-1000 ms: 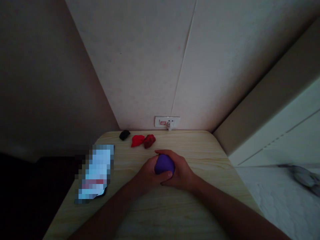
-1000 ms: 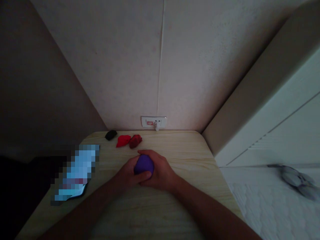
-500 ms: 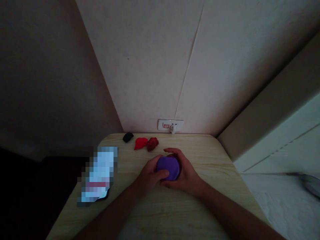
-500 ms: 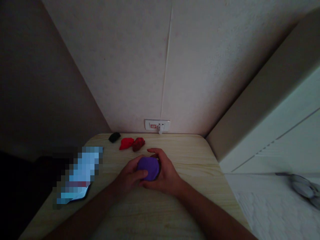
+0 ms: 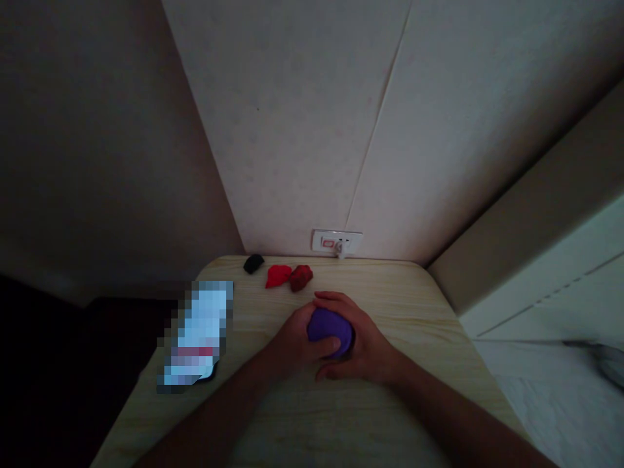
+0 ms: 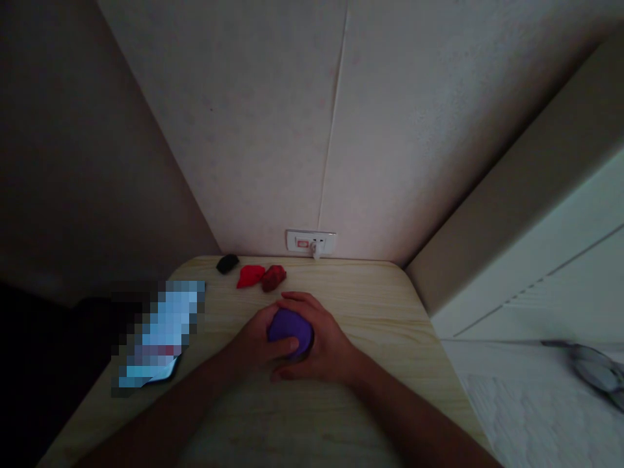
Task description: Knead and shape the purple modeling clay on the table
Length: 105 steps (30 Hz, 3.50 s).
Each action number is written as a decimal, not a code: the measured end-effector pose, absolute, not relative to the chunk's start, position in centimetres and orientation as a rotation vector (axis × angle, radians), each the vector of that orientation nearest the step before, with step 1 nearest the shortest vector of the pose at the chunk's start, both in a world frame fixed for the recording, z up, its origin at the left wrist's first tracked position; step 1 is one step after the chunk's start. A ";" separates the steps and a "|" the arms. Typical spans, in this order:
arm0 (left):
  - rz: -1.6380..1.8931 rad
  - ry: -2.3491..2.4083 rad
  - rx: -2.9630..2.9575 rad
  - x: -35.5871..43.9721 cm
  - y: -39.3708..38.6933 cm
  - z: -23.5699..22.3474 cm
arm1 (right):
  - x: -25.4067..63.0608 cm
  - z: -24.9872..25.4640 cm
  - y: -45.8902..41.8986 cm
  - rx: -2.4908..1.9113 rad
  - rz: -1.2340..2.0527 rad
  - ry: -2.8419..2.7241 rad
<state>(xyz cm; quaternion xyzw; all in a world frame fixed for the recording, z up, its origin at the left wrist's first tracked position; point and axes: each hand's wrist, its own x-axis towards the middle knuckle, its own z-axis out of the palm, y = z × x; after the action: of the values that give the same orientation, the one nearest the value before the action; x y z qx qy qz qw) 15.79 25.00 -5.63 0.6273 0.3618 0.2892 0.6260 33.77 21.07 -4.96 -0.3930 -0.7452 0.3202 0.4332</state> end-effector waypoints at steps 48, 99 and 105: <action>0.954 0.498 0.628 17.3 23.7 -4.9 | 33.8 -4.0 19.4 -0.956 0.154 -1.772; 0.939 0.456 0.637 17.1 23.8 -4.8 | 33.5 -3.8 19.4 -0.935 0.293 -1.743; 0.943 0.468 0.624 17.3 23.8 -4.7 | 33.9 -4.0 19.5 -0.945 0.166 -1.837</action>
<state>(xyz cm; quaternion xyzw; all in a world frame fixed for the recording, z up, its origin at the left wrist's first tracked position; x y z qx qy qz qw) 17.26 23.77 -4.69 0.2931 0.2195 0.4427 0.8185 33.87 19.47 -3.99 -0.3924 -0.7626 0.0691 0.5096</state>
